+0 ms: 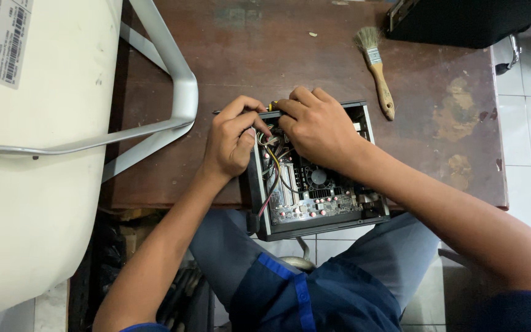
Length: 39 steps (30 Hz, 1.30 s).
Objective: The person sits cross-legged and works on the internal components of a disassembled laptop resting on their lap. They use a screwdriver to manipulate parts and wires inside the chassis, occasionally using their hands to adjust the internal layout.
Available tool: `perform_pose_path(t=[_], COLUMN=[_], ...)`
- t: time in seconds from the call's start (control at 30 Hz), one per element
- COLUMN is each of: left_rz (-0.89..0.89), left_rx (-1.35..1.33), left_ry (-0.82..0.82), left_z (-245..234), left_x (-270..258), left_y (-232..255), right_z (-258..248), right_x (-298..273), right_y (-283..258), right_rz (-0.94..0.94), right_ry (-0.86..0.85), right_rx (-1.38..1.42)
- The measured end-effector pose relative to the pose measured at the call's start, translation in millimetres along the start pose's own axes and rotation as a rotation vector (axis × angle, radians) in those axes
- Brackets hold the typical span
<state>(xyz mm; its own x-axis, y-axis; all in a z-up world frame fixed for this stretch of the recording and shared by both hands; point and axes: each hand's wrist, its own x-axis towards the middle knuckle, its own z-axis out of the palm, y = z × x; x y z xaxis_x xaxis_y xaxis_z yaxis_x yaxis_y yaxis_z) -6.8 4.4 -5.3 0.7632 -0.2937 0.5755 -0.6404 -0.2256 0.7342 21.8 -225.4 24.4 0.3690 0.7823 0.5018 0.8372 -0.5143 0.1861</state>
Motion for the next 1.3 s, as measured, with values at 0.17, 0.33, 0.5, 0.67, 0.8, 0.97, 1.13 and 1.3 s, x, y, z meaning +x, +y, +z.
perform_pose_path(t=[0.17,0.33,0.5,0.67,0.8,0.97,1.13,1.3], left_rz=[-0.017,-0.023,-0.016,-0.012,-0.027,-0.023,-0.011,-0.025], left_rx=[0.002,-0.003,-0.011,-0.015,-0.023,-0.021,-0.016,-0.039], left_ry=[0.002,0.007,0.001,-0.002,0.003,0.008,-0.005,0.008], left_z=[1,0,0,0,0,0,-2,0], left_x=[-2,-1,-1,0,0,1,1,2], left_y=[1,0,0,0,0,2,3,3], right_z=[6,4,7,1,-5,-8,-8,-9], right_x=[-5,-5,-4,-8,-5,-2,-2,-2], right_y=[-1,0,0,0,-2,-1,-1,0], right_rz=[0.08,0.11,0.127,0.095,0.063,0.068,0.051,0.05], right_ry=[-0.061,-0.054,-0.01,0.067,0.09,0.058,0.049,0.046], right_rx=[0.016,0.046,0.141,0.119,0.071,0.1,0.107,0.117])
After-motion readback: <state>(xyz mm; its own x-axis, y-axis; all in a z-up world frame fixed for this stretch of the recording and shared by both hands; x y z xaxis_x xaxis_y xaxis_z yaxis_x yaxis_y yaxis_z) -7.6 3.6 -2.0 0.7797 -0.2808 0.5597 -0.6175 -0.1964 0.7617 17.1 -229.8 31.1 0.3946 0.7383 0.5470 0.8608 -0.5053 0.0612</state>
